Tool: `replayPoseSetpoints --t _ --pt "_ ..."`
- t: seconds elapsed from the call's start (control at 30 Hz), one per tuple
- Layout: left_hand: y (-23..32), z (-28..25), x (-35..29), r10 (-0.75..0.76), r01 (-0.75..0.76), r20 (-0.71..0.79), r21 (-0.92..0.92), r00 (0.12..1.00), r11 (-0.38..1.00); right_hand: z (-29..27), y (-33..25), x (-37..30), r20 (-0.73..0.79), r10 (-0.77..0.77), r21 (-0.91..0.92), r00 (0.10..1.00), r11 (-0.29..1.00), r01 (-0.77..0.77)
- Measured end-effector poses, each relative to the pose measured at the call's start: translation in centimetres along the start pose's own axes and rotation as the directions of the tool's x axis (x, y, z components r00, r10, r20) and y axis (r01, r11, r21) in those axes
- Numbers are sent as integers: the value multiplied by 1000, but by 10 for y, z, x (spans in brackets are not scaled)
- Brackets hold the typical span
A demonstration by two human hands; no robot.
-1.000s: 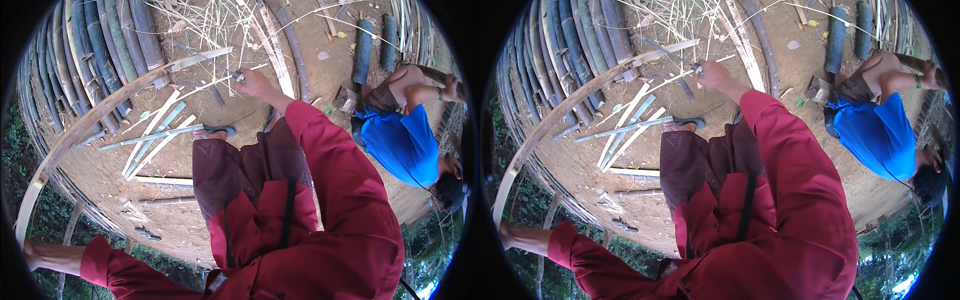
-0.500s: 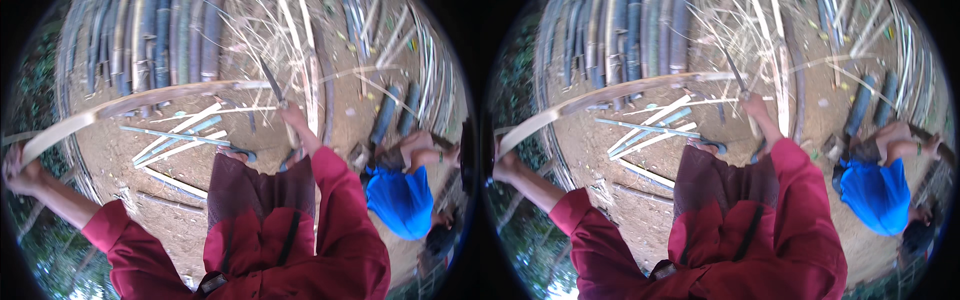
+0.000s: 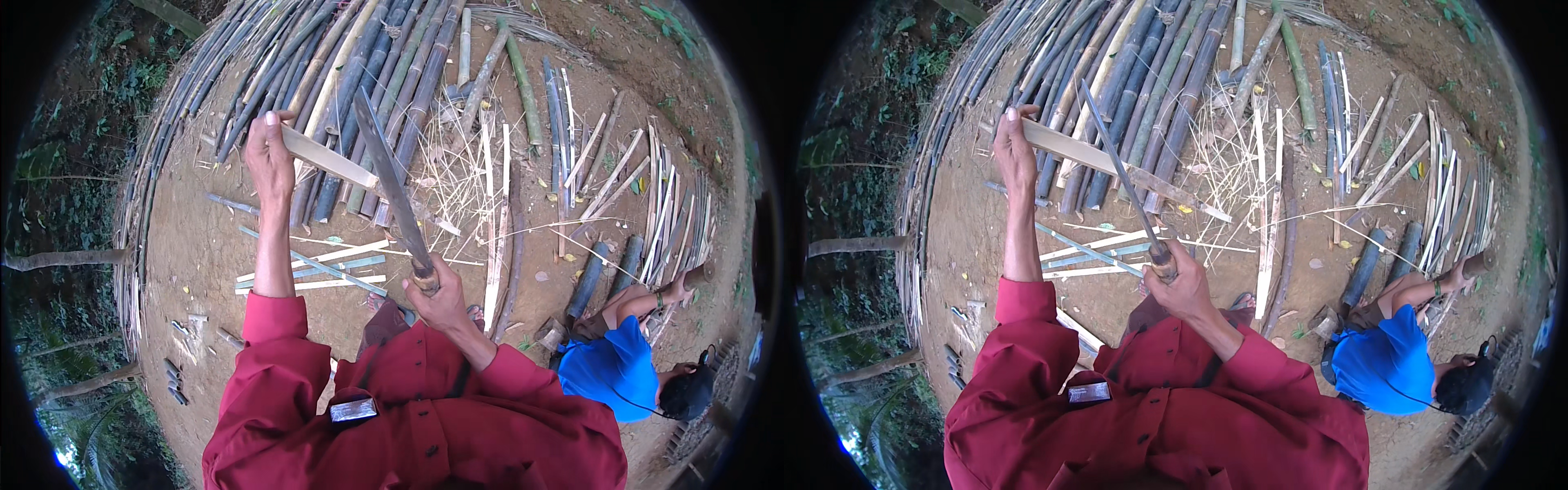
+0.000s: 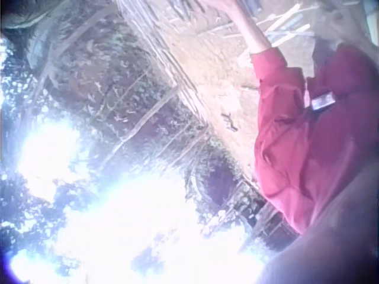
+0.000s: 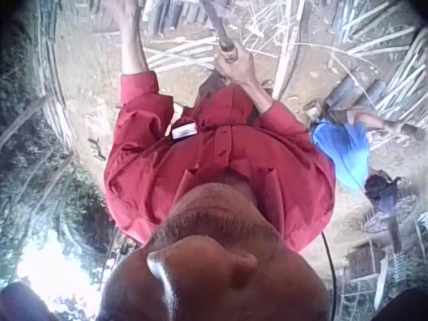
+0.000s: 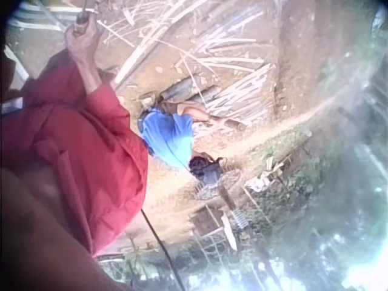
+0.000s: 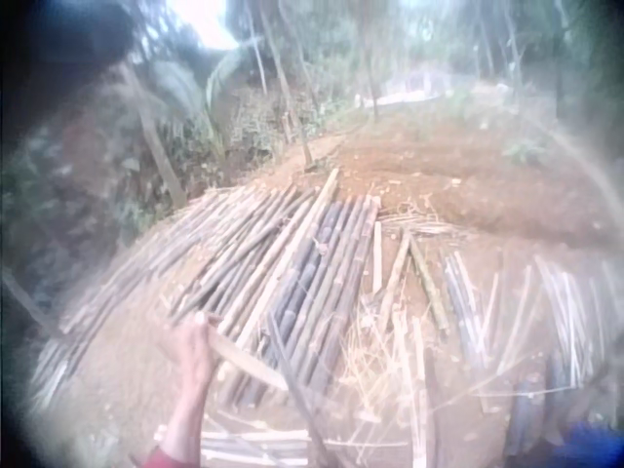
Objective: The person uses a large knife to split long bamboo poles into thin strips. They hold the bamboo with one hand and strike it with the knife to separate the sections, then set the finished strips aside on the ground.
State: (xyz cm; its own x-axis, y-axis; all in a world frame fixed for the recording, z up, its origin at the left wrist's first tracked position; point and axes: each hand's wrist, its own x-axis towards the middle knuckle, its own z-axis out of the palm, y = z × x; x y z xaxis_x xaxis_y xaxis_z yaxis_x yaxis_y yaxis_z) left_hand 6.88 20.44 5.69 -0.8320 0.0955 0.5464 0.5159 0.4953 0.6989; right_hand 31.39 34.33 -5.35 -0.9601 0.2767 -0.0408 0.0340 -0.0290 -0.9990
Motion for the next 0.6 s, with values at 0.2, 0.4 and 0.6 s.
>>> replayPoseSetpoints --t 0.2,0.4,0.6 --pt "43 -24 -36 -284 293 208 -13 936 956 7 -55 -3 -5 -112 -38 994 993 112" --pt "91 -32 -79 -226 239 254 -22 940 971 10 -83 -11 -14 -194 -76 981 978 193" --pt "110 -30 -107 -207 225 226 -54 952 973 9 -82 -30 -11 -211 -79 977 975 209"
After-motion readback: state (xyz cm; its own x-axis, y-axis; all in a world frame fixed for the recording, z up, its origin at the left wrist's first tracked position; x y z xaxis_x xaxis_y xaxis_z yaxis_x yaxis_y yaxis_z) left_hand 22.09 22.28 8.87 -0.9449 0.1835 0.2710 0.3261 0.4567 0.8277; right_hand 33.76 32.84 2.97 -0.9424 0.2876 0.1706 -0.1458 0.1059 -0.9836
